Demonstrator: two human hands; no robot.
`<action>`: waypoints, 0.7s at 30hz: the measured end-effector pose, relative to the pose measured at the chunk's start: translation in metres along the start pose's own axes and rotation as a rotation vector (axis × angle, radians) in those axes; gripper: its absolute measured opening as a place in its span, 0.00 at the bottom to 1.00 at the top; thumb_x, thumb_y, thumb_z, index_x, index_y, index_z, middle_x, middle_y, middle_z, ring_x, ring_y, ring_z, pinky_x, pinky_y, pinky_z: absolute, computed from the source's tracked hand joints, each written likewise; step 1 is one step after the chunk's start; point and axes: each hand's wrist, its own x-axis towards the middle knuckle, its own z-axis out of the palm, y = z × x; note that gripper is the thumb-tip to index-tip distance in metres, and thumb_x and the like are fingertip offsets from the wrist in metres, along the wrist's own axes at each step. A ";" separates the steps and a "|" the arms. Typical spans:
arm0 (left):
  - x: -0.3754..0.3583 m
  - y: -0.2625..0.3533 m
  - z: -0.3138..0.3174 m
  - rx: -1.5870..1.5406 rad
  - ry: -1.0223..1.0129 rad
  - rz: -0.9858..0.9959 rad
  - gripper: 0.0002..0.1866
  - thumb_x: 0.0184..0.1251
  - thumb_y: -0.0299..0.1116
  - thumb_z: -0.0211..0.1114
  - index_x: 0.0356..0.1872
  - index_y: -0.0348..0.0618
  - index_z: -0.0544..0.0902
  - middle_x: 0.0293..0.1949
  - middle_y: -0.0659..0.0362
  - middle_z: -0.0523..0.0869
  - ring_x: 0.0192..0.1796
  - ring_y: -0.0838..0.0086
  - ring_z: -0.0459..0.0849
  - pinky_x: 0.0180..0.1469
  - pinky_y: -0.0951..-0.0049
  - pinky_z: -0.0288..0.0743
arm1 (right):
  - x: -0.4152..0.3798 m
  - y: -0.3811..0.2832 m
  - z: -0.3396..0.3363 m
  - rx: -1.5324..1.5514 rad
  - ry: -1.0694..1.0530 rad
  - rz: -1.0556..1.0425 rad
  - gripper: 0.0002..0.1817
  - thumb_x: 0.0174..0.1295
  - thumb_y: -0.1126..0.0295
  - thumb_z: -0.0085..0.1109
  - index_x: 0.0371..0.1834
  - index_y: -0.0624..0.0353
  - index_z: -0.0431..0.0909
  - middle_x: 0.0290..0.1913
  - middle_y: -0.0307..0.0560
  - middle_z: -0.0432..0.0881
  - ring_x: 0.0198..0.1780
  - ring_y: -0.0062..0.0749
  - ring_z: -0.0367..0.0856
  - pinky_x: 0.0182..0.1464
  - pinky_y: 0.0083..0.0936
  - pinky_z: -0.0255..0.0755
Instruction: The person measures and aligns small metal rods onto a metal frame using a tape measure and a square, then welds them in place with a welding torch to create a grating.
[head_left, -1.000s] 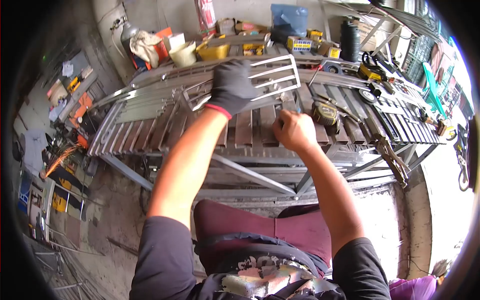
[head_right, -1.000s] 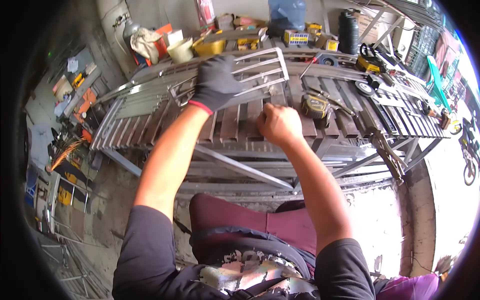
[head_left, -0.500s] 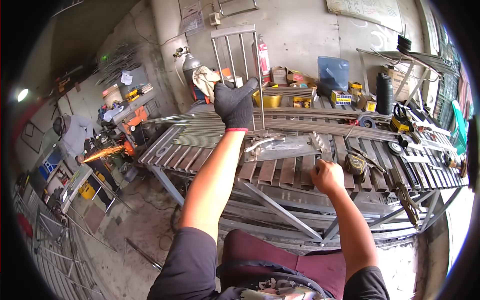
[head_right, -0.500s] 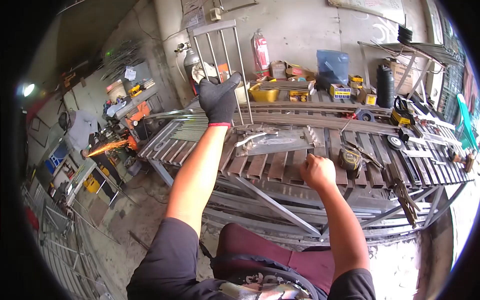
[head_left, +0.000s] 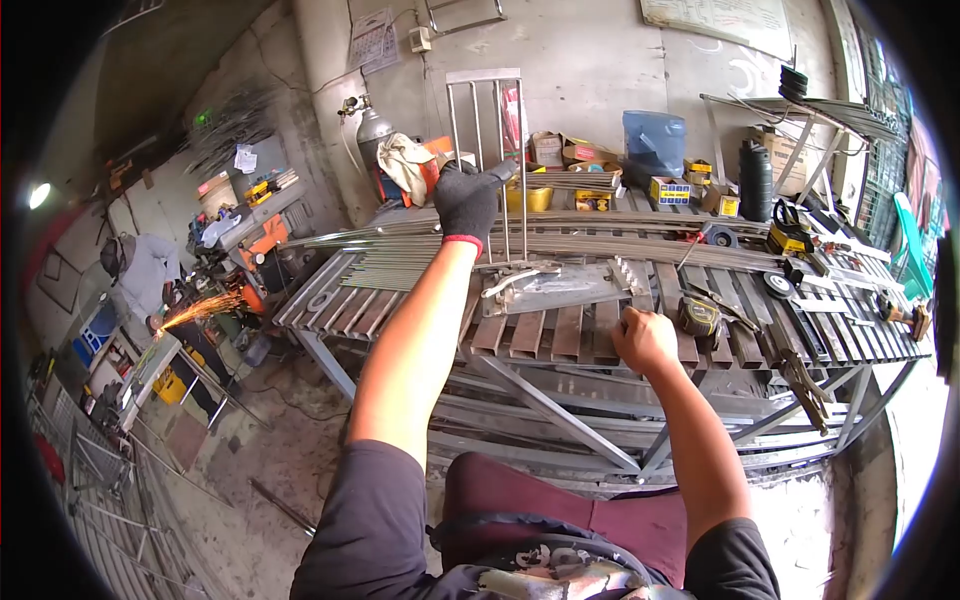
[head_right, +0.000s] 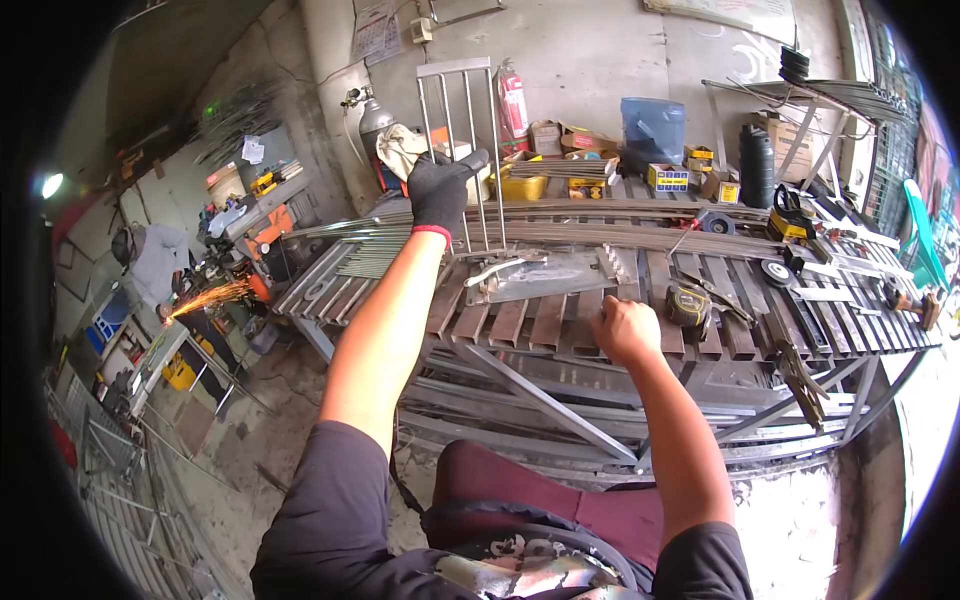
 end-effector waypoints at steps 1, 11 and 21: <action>-0.003 0.003 -0.001 0.038 -0.004 -0.004 0.28 0.55 0.43 0.92 0.24 0.44 0.74 0.23 0.64 0.78 0.28 0.73 0.73 0.38 0.65 0.74 | 0.000 -0.001 -0.001 -0.009 -0.005 0.002 0.16 0.69 0.58 0.61 0.32 0.61 0.85 0.33 0.65 0.90 0.38 0.63 0.92 0.47 0.53 0.85; -0.025 -0.012 0.017 -0.067 -0.095 0.060 0.29 0.58 0.44 0.90 0.25 0.45 0.72 0.22 0.66 0.76 0.27 0.78 0.70 0.33 0.67 0.73 | 0.001 -0.001 0.000 -0.032 -0.032 0.039 0.17 0.67 0.55 0.64 0.33 0.60 0.86 0.33 0.65 0.91 0.38 0.63 0.92 0.48 0.53 0.86; -0.045 -0.001 0.028 -0.520 -0.044 0.033 0.22 0.65 0.31 0.86 0.27 0.48 0.73 0.27 0.70 0.77 0.30 0.81 0.72 0.36 0.75 0.72 | 0.000 -0.003 -0.003 -0.028 -0.028 0.040 0.18 0.68 0.56 0.62 0.32 0.61 0.86 0.34 0.66 0.91 0.39 0.64 0.92 0.48 0.54 0.86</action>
